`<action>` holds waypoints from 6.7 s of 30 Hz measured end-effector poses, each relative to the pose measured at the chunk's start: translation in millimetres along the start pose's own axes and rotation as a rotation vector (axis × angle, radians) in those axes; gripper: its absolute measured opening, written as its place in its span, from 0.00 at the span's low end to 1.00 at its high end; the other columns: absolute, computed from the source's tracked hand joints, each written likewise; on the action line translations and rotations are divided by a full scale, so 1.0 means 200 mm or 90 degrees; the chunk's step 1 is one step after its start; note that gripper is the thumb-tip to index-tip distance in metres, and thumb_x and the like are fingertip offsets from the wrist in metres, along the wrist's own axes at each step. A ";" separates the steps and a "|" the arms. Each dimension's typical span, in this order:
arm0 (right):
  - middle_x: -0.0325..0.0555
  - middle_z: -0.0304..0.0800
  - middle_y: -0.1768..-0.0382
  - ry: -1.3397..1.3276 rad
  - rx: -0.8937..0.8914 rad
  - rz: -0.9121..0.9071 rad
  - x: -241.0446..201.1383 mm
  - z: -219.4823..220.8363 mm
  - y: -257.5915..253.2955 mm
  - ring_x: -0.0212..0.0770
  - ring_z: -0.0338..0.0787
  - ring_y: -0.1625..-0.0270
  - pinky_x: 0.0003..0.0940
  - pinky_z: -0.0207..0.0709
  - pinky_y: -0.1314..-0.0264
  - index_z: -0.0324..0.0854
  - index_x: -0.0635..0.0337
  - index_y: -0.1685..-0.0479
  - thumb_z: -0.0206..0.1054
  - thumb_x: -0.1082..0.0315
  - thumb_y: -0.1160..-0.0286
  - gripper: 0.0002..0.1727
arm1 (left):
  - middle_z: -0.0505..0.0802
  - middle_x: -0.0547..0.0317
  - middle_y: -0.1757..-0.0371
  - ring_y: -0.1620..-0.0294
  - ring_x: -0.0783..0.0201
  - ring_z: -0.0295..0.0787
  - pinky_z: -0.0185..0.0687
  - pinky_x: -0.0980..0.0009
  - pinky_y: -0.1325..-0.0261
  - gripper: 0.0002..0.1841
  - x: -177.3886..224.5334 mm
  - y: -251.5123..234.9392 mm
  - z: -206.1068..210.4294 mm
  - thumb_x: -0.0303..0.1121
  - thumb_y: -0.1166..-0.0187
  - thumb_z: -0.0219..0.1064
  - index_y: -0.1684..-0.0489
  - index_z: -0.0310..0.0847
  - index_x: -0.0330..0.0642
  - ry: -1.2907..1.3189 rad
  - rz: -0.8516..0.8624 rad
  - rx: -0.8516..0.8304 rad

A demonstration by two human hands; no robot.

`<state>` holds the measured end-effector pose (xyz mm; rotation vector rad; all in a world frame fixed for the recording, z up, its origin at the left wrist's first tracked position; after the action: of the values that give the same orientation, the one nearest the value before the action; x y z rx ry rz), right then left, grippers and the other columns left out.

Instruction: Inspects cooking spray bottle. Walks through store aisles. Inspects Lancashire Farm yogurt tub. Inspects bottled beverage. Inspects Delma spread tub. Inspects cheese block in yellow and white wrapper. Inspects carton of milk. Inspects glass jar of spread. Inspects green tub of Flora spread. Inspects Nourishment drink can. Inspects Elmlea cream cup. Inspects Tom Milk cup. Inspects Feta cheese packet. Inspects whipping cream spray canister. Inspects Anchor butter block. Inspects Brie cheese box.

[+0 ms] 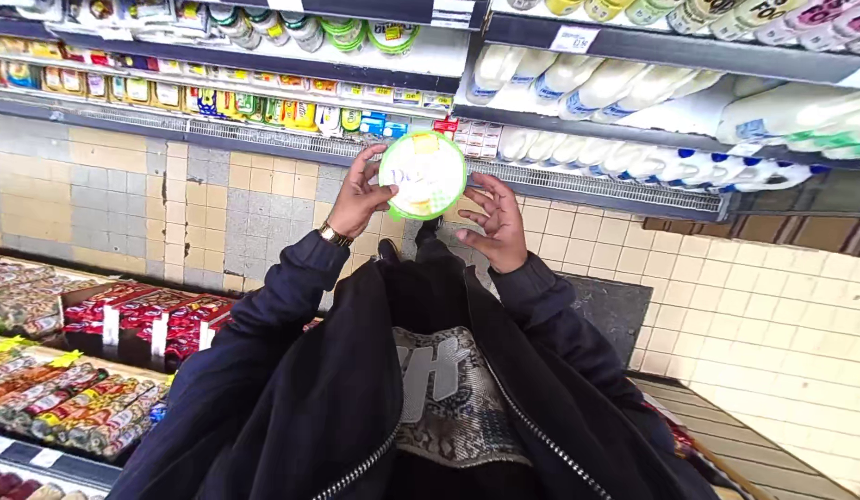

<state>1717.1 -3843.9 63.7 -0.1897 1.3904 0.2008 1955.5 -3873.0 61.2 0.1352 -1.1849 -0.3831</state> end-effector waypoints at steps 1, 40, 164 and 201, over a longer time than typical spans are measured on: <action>0.50 0.68 0.16 -0.003 -0.008 -0.001 0.00 0.04 0.02 0.55 0.79 0.22 0.57 0.84 0.30 0.64 0.51 0.15 0.87 0.60 0.45 0.51 | 0.84 0.46 0.28 0.43 0.49 0.92 0.94 0.56 0.51 0.39 0.00 0.08 -0.01 0.18 0.26 0.69 0.14 0.58 0.53 -0.007 0.000 -0.006; 0.41 0.75 0.23 -0.093 -0.099 -0.028 0.07 0.68 0.48 0.47 0.85 0.29 0.50 0.86 0.31 0.66 0.41 0.18 0.89 0.72 0.52 0.52 | 0.72 0.47 0.17 0.34 0.41 0.87 0.92 0.42 0.41 0.55 -0.07 0.90 -0.32 0.12 0.52 0.83 0.14 0.63 0.54 -0.014 0.106 -0.141; 0.52 0.89 0.37 -0.047 -0.048 -0.089 0.01 1.06 0.38 0.47 0.92 0.40 0.42 0.87 0.36 0.81 0.60 0.40 0.68 0.73 0.25 0.15 | 0.88 0.44 0.34 0.39 0.54 0.89 0.90 0.58 0.41 0.22 0.09 1.21 -0.75 0.32 0.22 0.70 0.34 0.77 0.28 -0.085 0.232 0.127; 0.54 0.90 0.42 0.014 -0.170 0.106 0.43 1.51 0.33 0.43 0.94 0.48 0.40 0.89 0.43 0.75 0.72 0.38 0.67 0.73 0.25 0.18 | 0.90 0.47 0.39 0.45 0.61 0.91 0.90 0.65 0.45 0.21 -0.20 1.38 -1.05 0.32 0.23 0.71 0.37 0.78 0.27 0.022 0.185 0.184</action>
<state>2003.1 -3702.1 29.9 -0.2978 1.3985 0.5248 2197.1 -3623.0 30.0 0.2150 -1.2004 0.0469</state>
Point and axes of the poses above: each hand's wrist, its own y-axis away from the middle knuckle, its own z-axis out of the palm, x = y × z, the point moved 8 cm from there along -y, towards the middle knuckle
